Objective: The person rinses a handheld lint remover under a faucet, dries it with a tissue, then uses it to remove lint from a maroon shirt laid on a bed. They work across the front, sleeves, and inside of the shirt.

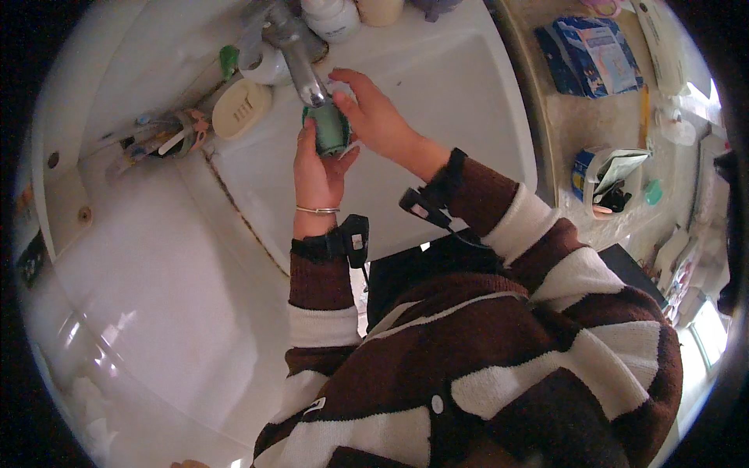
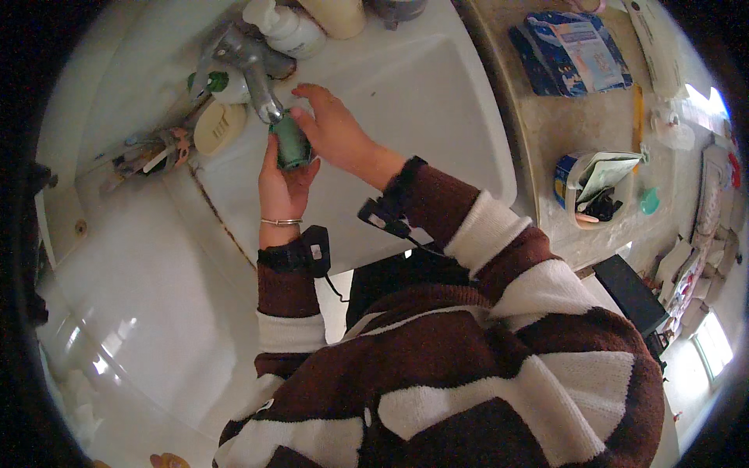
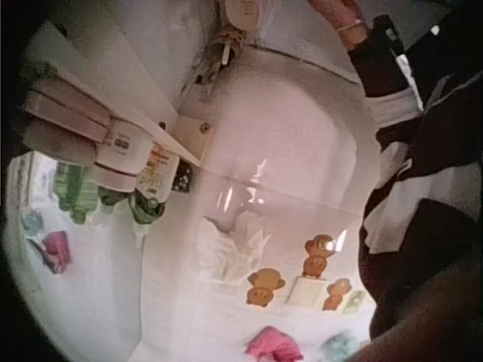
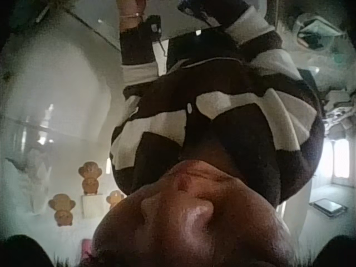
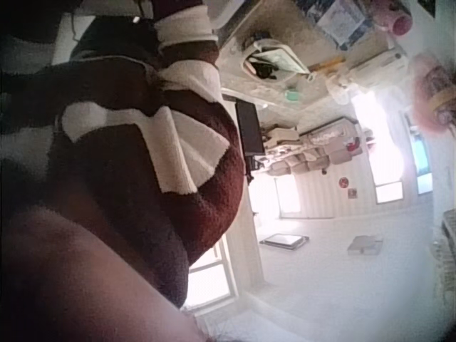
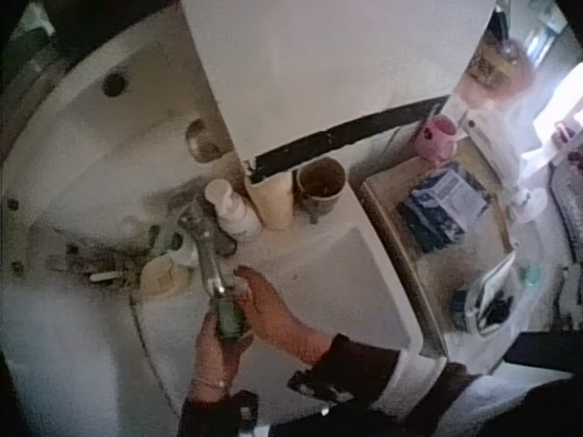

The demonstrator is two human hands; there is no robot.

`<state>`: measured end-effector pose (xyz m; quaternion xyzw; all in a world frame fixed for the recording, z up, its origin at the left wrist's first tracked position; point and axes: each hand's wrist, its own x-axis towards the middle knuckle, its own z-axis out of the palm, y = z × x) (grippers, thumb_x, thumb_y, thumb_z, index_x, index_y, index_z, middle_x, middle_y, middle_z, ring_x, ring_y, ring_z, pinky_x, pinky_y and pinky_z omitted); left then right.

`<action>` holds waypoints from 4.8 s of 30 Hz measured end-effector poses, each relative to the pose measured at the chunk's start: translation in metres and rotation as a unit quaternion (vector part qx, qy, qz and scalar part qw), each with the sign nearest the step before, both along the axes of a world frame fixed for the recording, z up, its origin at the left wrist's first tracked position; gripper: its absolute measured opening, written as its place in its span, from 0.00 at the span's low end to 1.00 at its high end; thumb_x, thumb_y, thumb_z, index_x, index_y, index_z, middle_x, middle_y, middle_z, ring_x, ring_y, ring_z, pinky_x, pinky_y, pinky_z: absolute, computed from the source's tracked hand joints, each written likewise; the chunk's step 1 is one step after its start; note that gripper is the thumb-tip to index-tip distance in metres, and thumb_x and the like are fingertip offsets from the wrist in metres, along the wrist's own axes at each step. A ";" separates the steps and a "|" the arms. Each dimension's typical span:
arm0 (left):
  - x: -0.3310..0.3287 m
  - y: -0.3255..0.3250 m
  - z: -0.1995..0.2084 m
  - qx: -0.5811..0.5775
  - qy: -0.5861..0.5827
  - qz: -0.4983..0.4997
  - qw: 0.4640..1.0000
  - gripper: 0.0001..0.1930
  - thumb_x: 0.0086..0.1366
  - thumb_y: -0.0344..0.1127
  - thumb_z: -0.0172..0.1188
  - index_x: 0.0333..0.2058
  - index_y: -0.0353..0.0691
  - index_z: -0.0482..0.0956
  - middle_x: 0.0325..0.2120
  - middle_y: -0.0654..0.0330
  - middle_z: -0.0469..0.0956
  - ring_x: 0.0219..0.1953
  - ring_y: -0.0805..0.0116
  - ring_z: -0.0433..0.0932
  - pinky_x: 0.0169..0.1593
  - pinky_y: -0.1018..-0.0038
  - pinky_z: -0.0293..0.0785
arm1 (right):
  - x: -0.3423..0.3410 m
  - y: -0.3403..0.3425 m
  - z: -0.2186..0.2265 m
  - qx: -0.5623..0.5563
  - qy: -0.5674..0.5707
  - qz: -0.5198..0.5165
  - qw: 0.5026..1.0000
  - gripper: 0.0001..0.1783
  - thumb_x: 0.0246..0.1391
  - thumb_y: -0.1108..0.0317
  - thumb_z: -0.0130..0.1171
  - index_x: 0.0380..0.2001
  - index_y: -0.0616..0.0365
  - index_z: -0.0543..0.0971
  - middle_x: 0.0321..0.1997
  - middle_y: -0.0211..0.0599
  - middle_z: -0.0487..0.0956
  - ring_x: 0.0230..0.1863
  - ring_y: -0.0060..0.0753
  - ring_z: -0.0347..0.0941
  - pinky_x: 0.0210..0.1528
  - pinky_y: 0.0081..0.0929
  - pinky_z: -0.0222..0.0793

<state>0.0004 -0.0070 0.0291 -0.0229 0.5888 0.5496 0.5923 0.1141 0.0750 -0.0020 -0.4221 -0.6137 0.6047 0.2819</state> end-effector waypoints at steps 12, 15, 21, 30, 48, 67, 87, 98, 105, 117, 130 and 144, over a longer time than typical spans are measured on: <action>0.005 -0.013 -0.020 0.114 -0.033 -0.001 0.993 0.22 0.76 0.51 0.44 0.58 0.43 0.65 0.51 0.63 0.73 0.54 0.68 0.74 0.55 0.66 0.73 | 0.013 -0.036 0.014 0.294 -0.064 0.150 0.942 0.41 0.59 0.43 0.54 0.65 0.62 0.64 0.73 0.50 0.59 0.75 0.53 0.51 0.71 0.57 0.51; 0.002 -0.009 -0.016 0.099 -0.006 -0.009 0.995 0.22 0.75 0.53 0.46 0.58 0.44 0.65 0.50 0.64 0.73 0.53 0.68 0.75 0.54 0.66 0.74 | 0.012 -0.042 0.015 0.304 -0.112 0.182 0.928 0.43 0.59 0.41 0.53 0.66 0.63 0.62 0.73 0.51 0.58 0.75 0.54 0.51 0.71 0.56 0.52; 0.004 -0.005 -0.012 0.091 0.039 0.020 0.995 0.22 0.74 0.52 0.49 0.57 0.46 0.68 0.48 0.64 0.74 0.50 0.70 0.75 0.49 0.70 0.74 | 0.013 -0.029 0.020 0.254 -0.061 0.201 0.944 0.46 0.61 0.40 0.51 0.69 0.64 0.56 0.76 0.49 0.54 0.77 0.53 0.47 0.71 0.57 0.48; -0.001 -0.009 -0.015 0.100 0.142 -0.060 0.983 0.22 0.75 0.52 0.48 0.59 0.45 0.68 0.50 0.63 0.75 0.50 0.69 0.75 0.50 0.69 0.74 | 0.016 -0.029 0.017 0.297 -0.060 0.226 0.926 0.45 0.61 0.41 0.51 0.69 0.63 0.57 0.76 0.49 0.55 0.76 0.52 0.48 0.71 0.57 0.48; -0.009 0.003 -0.010 0.095 -0.013 0.040 0.995 0.20 0.75 0.48 0.48 0.57 0.42 0.72 0.52 0.61 0.76 0.55 0.65 0.74 0.58 0.64 0.69 | 0.025 -0.031 0.005 0.249 -0.032 0.182 0.951 0.43 0.63 0.39 0.48 0.71 0.57 0.55 0.77 0.43 0.53 0.77 0.48 0.47 0.72 0.60 0.46; -0.012 -0.003 -0.006 0.067 -0.038 0.044 0.996 0.18 0.75 0.46 0.48 0.56 0.43 0.69 0.54 0.60 0.74 0.52 0.63 0.74 0.52 0.63 0.68 | 0.046 -0.032 0.005 0.219 -0.181 0.120 0.951 0.40 0.66 0.46 0.46 0.72 0.57 0.53 0.77 0.48 0.51 0.78 0.54 0.41 0.72 0.62 0.43; -0.004 -0.016 -0.002 0.110 -0.085 -0.023 0.990 0.20 0.74 0.48 0.48 0.56 0.41 0.72 0.49 0.58 0.77 0.47 0.61 0.76 0.48 0.65 0.70 | 0.008 0.009 -0.014 -0.070 0.037 0.045 0.996 0.23 0.66 0.55 0.54 0.59 0.55 0.70 0.49 0.39 0.78 0.47 0.35 0.75 0.51 0.31 0.72; 0.004 -0.011 0.010 0.035 -0.028 -0.034 0.998 0.20 0.73 0.52 0.51 0.52 0.42 0.72 0.41 0.61 0.78 0.39 0.67 0.77 0.38 0.73 0.72 | 0.013 -0.013 0.005 -0.023 0.131 0.060 0.989 0.29 0.60 0.51 0.62 0.57 0.56 0.69 0.48 0.49 0.79 0.49 0.42 0.77 0.51 0.36 0.74; 0.011 -0.014 0.015 0.078 -0.028 -0.079 0.993 0.19 0.71 0.47 0.56 0.50 0.40 0.69 0.38 0.61 0.78 0.36 0.70 0.77 0.35 0.75 0.71 | 0.007 -0.001 0.004 -0.112 0.068 0.023 0.991 0.19 0.64 0.53 0.56 0.46 0.58 0.72 0.36 0.47 0.81 0.34 0.41 0.81 0.34 0.38 0.78; -0.012 -0.021 0.022 0.054 -0.008 -0.102 0.993 0.21 0.65 0.37 0.63 0.53 0.41 0.69 0.42 0.62 0.78 0.38 0.67 0.78 0.36 0.73 0.73 | 0.003 0.028 0.013 -0.099 0.123 -0.008 0.987 0.22 0.71 0.53 0.45 0.56 0.57 0.70 0.49 0.42 0.79 0.52 0.35 0.75 0.56 0.33 0.69; -0.044 -0.059 0.075 0.147 -0.057 -0.042 0.987 0.27 0.75 0.54 0.40 0.61 0.42 0.68 0.55 0.54 0.74 0.42 0.60 0.76 0.42 0.67 0.72 | -0.023 0.037 0.100 0.429 -0.129 0.072 0.891 0.33 0.55 0.60 0.63 0.64 0.43 0.67 0.72 0.31 0.62 0.74 0.47 0.52 0.66 0.69 0.54; -0.027 -0.073 0.133 0.299 0.059 -0.164 0.938 0.34 0.65 0.33 0.60 0.66 0.38 0.56 0.57 0.51 0.71 0.53 0.45 0.77 0.58 0.58 0.73 | 0.065 -0.038 0.128 0.128 -0.013 0.127 0.984 0.27 0.61 0.67 0.60 0.62 0.54 0.68 0.64 0.37 0.73 0.59 0.38 0.74 0.61 0.37 0.68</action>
